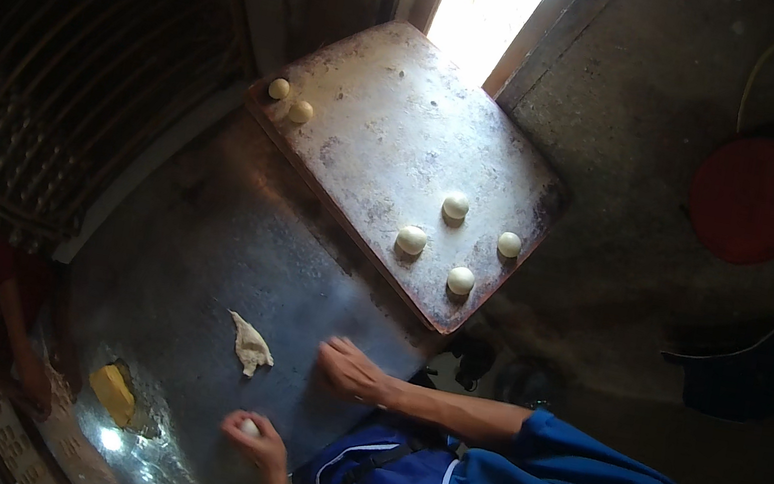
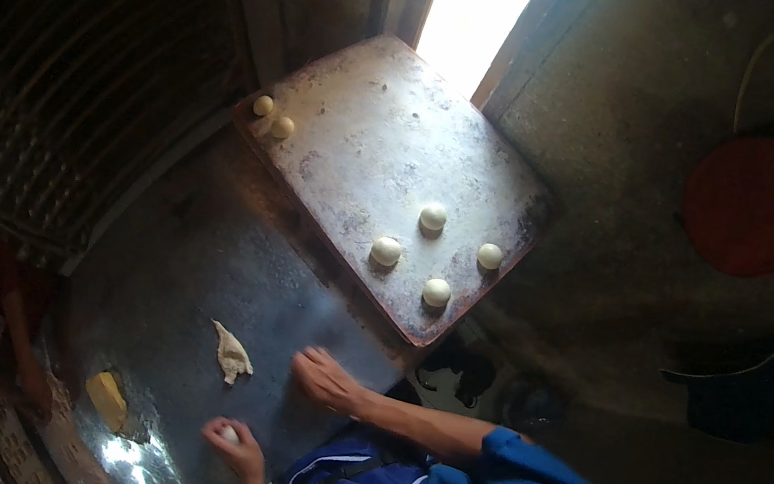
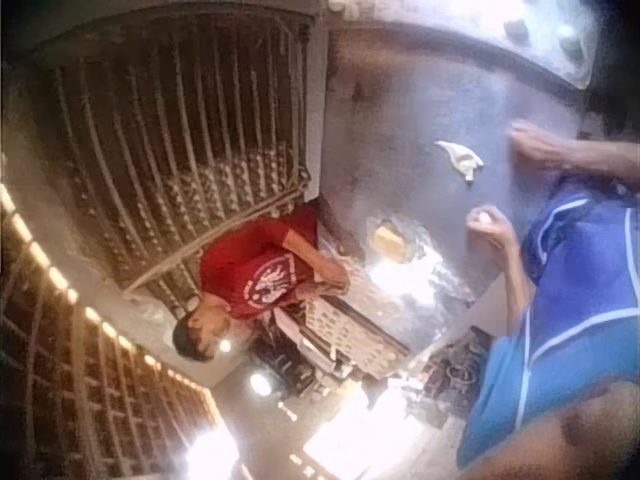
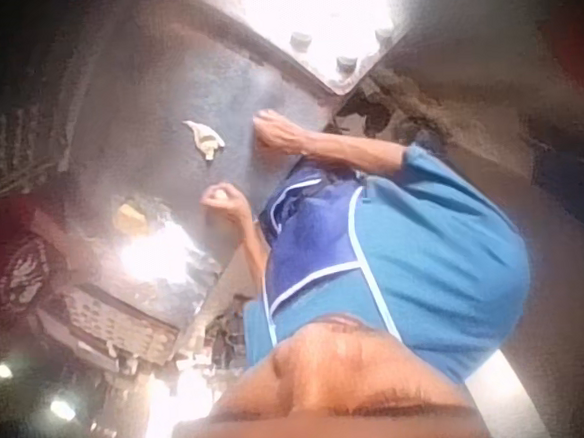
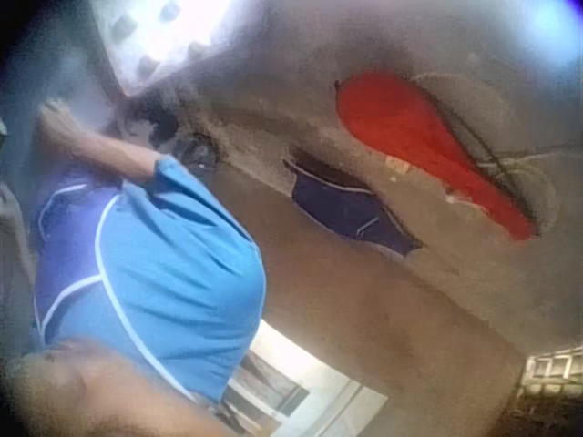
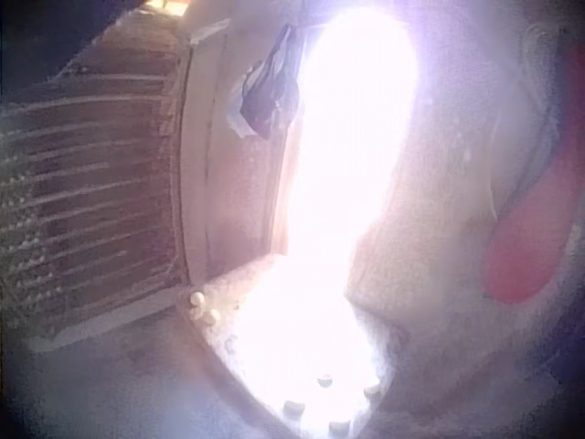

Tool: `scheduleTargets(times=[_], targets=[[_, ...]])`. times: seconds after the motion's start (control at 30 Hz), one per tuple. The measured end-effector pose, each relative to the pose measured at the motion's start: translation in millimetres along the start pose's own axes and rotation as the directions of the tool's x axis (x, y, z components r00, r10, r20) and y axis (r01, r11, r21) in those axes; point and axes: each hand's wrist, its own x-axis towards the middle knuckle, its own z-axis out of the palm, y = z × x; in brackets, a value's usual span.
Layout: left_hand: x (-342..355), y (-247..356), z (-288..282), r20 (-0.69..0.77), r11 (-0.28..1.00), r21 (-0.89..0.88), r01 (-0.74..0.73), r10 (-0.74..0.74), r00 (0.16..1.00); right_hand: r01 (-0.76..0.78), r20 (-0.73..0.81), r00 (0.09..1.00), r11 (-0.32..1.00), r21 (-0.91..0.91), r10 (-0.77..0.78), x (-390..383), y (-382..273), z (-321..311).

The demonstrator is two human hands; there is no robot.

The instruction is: The person shapes small dough balls into ring shapes by hand and places them on a floured wooden board. Another person in a red shirt works alongside, also shaping dough and arranging the rings on the board.

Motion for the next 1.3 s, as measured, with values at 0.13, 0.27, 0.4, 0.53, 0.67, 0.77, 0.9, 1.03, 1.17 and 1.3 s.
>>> scheduleTargets(times=[0.13, 0.27, 0.4, 0.53, 0.67, 0.77, 0.9, 1.03, 1.17, 1.3], targets=[[8.2, -37.6, -28.6, -0.046, 0.982, 0.169, 0.083, -0.076, 0.996, 0.075, -0.13, 0.983, 0.936, -0.344, -0.127, 16.7, 28.3, -59.8], [-7.6, -19.7, -28.5, 0.103, 0.977, 0.074, 0.198, -0.205, 0.973, 0.099, -0.13, 0.983, 0.966, -0.239, -0.133, -3.8, 0.5, -18.6], [34.8, 23.4, -84.4, 0.447, 0.947, 0.201, -0.25, 0.139, 0.884, 0.073, -0.138, 0.981, 0.911, -0.406, -0.14, -29.5, 28.2, -73.6], [79.5, 36.5, -101.4, 0.905, 0.912, -0.028, -0.41, 0.197, 0.377, -0.006, -0.176, 0.982, 0.916, -0.402, -0.071, -33.6, -10.0, -89.2], [160.5, 185.4, -24.3, 0.791, 0.805, -0.385, -0.452, 0.54, 0.288, -0.063, -0.011, 0.998, 0.997, 0.046, 0.064, -65.2, -5.0, -121.8], [189.4, 310.9, 78.3, 0.388, 0.568, -0.634, -0.526, 0.821, 0.419, -0.145, -0.137, 0.967, 0.909, 0.392, 0.214, -84.6, 7.8, -191.1], [185.0, 439.3, 215.2, 0.2, 0.469, -0.799, -0.378, 0.798, 0.568, -0.154, -0.799, 0.498, 0.941, 0.302, 0.338, -91.6, 29.5, -316.4], [175.2, 457.8, 306.7, 0.563, 0.683, -0.55, -0.481, 0.728, 0.39, -0.474, -0.889, 0.337, 0.872, 0.125, 0.311, -86.1, 119.2, -333.8], [164.1, 409.9, 223.6, 0.282, 0.673, -0.53, -0.516, 0.714, 0.641, -0.647, -0.862, 0.458, 0.747, -0.157, 0.215, -87.0, 117.7, -307.6], [156.0, 246.1, 109.2, 0.257, 0.866, -0.498, 0.049, 0.093, 0.962, -0.138, -0.47, 0.883, 0.951, -0.277, -0.009, -6.3, 89.9, -245.0]])
